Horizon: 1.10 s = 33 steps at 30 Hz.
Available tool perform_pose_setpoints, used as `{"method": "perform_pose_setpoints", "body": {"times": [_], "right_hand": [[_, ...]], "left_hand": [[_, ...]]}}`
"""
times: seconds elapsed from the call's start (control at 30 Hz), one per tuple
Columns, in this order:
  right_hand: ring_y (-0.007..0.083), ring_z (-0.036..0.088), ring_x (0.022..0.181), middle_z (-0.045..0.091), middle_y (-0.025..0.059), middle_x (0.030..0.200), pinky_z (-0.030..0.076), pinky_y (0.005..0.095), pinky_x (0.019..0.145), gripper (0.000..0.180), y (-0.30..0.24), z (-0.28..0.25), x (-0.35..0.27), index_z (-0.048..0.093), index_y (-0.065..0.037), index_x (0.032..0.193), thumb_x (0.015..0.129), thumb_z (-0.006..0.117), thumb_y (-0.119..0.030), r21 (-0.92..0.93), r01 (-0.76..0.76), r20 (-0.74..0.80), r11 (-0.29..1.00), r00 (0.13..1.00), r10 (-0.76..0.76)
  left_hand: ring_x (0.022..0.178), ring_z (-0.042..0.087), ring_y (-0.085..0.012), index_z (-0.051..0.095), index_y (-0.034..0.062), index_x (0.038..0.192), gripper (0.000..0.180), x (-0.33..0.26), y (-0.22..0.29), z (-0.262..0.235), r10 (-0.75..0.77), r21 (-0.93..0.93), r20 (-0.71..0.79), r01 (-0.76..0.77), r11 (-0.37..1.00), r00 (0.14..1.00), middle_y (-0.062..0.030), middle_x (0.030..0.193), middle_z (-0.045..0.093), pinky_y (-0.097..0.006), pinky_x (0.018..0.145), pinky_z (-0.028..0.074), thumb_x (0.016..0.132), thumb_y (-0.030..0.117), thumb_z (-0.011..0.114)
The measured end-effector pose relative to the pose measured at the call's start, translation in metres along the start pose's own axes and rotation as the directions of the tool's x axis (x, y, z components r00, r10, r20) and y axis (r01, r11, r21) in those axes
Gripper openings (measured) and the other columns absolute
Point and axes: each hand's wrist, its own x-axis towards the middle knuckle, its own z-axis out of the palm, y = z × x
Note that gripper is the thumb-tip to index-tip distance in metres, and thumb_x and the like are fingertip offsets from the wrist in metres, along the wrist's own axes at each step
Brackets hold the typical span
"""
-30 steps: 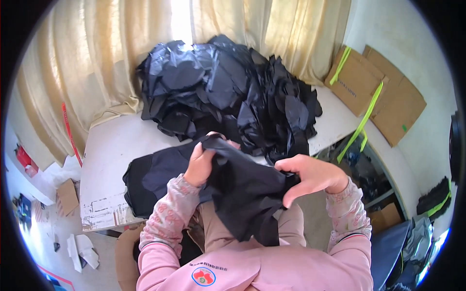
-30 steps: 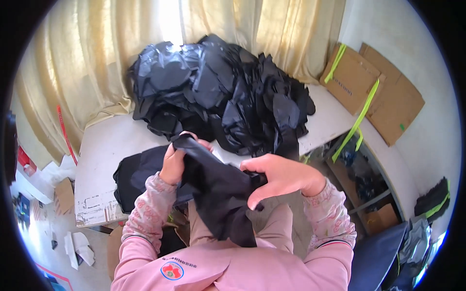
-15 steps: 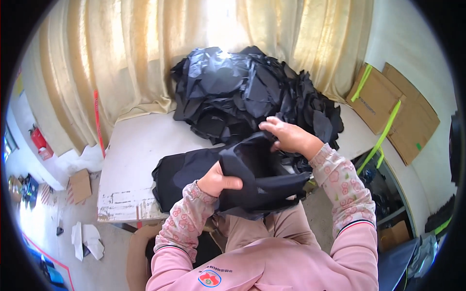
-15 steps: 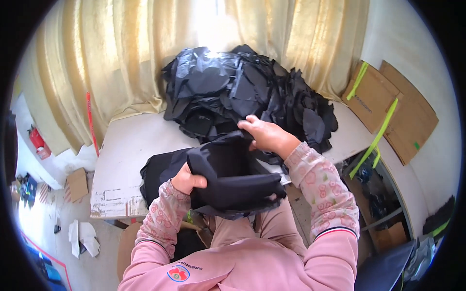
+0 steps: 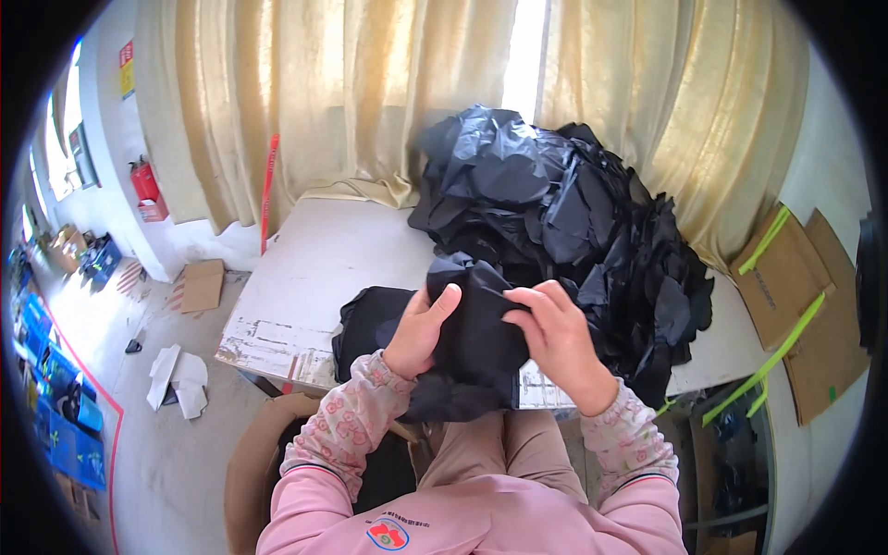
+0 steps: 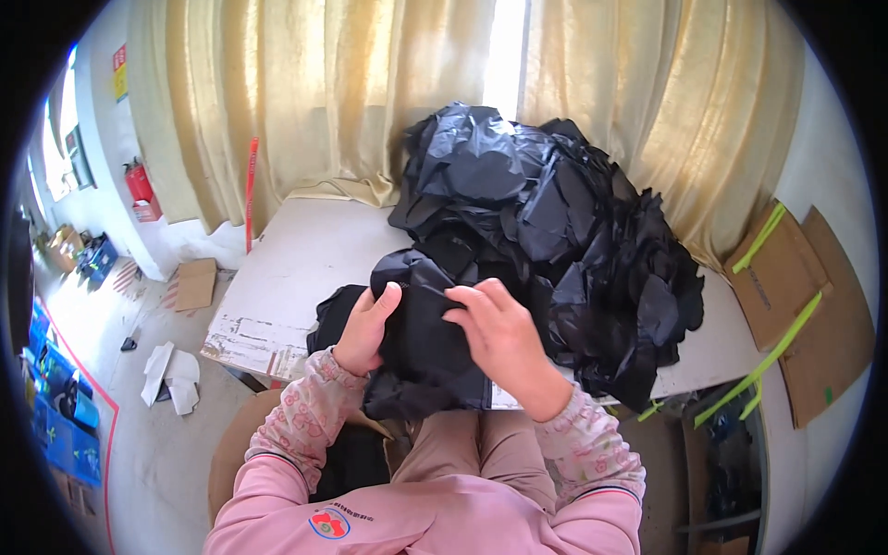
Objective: The recorder is inspecting and sorting black fabric garment components at a manufacturing workbench.
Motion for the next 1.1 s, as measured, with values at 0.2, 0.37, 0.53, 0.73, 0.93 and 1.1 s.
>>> {"method": "perform_pose_setpoints", "body": {"times": [0.2, 0.37, 0.53, 0.73, 0.93, 1.1], "right_hand": [[0.0297, 0.06, 0.067, 0.059, 0.0134, 0.083, 0.048, 0.0335, 0.061, 0.019, 0.031, -0.031, 0.003, 0.062, -0.001, 0.1, 0.083, 0.068, -0.007, 0.059, -0.05, 0.193, 0.997, 0.98, 0.038], [0.0338, 0.064, 0.066, 0.065, 0.016, 0.078, 0.049, 0.0346, 0.057, 0.025, 0.049, -0.045, -0.008, 0.062, -0.001, 0.094, 0.079, 0.074, -0.016, 0.085, 0.004, 0.254, 0.996, 0.967, -0.025], [0.0357, 0.062, 0.066, 0.059, 0.0201, 0.071, 0.047, 0.0378, 0.057, 0.02, 0.079, -0.058, -0.009, 0.06, -0.001, 0.086, 0.083, 0.07, -0.017, 0.16, -0.061, 0.21, 0.985, 0.977, 0.026], [0.0085, 0.05, 0.061, 0.057, 0.0063, 0.065, 0.042, 0.0275, 0.057, 0.025, 0.129, -0.077, 0.024, 0.062, 0.004, 0.087, 0.085, 0.068, -0.02, 0.337, -0.332, 0.099, 0.881, 0.943, 0.317], [0.006, 0.054, 0.067, 0.063, 0.0024, 0.079, 0.043, 0.0223, 0.059, 0.029, 0.126, -0.058, 0.027, 0.062, 0.004, 0.099, 0.089, 0.066, -0.023, 0.709, -0.477, 0.157, 0.52, 0.825, 0.542], [0.0099, 0.062, 0.072, 0.067, 0.0058, 0.086, 0.049, 0.0229, 0.065, 0.025, 0.107, -0.04, 0.016, 0.061, 0.003, 0.104, 0.091, 0.065, -0.019, 0.866, -0.495, 0.376, 0.076, 0.743, 0.553]], "left_hand": [[0.082, 0.064, -0.0126, 0.063, 0.0044, 0.098, 0.015, -0.003, 0.009, -0.022, 0.192, 0.068, -0.071, -0.187, 0.98, 0.979, -0.0036, 0.093, 0.068, -0.027, 0.077, 0.051, 0.095, 0.018, 0.059], [0.08, 0.063, -0.0117, 0.063, 0.0044, 0.096, 0.014, 0.003, 0.005, -0.006, 0.186, 0.107, -0.156, -0.171, 0.979, 0.97, -0.0026, 0.089, 0.067, -0.026, 0.076, 0.051, 0.095, 0.017, 0.058], [0.078, 0.063, -0.0119, 0.061, 0.0041, 0.095, 0.015, 0.012, -0.005, -0.028, 0.388, 0.297, -0.309, -0.3, 0.907, 0.868, -0.0025, 0.083, 0.064, -0.027, 0.074, 0.051, 0.097, 0.018, 0.056], [0.08, 0.06, -0.0113, 0.034, 0.011, 0.14, 0.077, -0.059, -0.099, -0.05, -0.118, 0.727, -0.218, 0.242, 0.642, 0.969, -0.0092, 0.105, 0.054, -0.025, 0.073, 0.051, 0.076, 0.004, 0.076], [0.122, 0.05, -0.0277, -0.015, 0.0197, 0.15, 0.13, -0.079, -0.228, -0.019, 0.174, 0.594, -0.131, -0.064, 0.802, 0.976, -0.0182, 0.151, 0.01, -0.037, 0.102, 0.042, 0.068, -0.004, 0.082], [0.122, 0.05, -0.0274, 0.01, 0.0102, 0.148, 0.099, -0.023, -0.24, -0.001, 0.437, 0.497, -0.255, -0.271, 0.824, 0.863, -0.0151, 0.147, 0.027, -0.038, 0.105, 0.04, 0.073, -0.01, 0.071]]}}
